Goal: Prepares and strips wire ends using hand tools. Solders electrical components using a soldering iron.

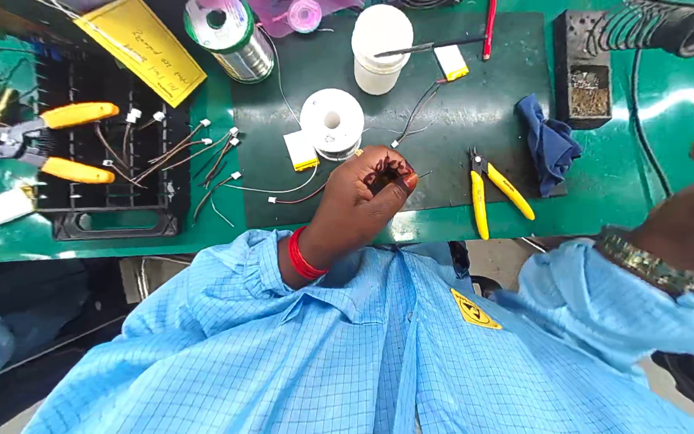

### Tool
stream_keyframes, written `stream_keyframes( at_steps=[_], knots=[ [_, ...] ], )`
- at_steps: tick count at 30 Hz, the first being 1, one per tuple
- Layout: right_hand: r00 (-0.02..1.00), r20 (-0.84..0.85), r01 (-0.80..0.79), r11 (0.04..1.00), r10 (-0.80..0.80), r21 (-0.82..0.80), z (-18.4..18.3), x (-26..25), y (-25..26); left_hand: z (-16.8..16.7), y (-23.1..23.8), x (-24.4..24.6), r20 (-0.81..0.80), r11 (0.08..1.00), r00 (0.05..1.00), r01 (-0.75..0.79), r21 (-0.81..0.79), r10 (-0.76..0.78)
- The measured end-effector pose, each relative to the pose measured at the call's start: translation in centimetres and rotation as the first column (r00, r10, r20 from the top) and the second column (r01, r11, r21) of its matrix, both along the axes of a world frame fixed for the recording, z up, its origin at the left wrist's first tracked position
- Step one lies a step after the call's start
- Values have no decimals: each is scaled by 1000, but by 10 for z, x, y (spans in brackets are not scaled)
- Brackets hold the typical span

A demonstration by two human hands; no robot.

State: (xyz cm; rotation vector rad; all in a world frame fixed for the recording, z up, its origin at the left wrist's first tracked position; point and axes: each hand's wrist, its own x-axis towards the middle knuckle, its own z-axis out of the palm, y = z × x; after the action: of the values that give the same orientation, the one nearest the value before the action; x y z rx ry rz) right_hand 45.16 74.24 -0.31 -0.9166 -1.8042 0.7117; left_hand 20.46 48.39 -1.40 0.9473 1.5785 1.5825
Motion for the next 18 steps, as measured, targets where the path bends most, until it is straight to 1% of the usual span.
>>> stream_keyframes(
  at_steps=[3,5,6,8,10,11,13,18],
  knots=[
    [985,-151,-72,996,79,52,-22,1,-26,17,5,-20,-199,989,973,-96,112,117],
    [969,-199,-135,989,146,67,-35,-4,-39,28,11,-42,-407,979,893,-148,137,192],
    [964,-203,-160,985,171,70,-39,-9,-45,33,15,-55,-507,982,841,-160,99,188],
    [955,-201,-209,976,218,61,-43,-20,-58,42,25,-78,-656,977,748,-201,-75,104],
    [950,-192,-244,969,248,46,-43,-30,-69,40,38,-95,-689,948,724,-236,-214,25],
    [944,-195,-262,964,265,41,-44,-34,-73,37,43,-99,-691,941,722,-240,-239,9],
    [928,-223,-297,954,298,36,-48,-40,-77,33,49,-103,-691,939,723,-234,-251,-4],
    [925,-222,-315,949,309,9,-55,-40,-82,23,52,-106,-704,938,707,-281,-204,59]
  ],
)
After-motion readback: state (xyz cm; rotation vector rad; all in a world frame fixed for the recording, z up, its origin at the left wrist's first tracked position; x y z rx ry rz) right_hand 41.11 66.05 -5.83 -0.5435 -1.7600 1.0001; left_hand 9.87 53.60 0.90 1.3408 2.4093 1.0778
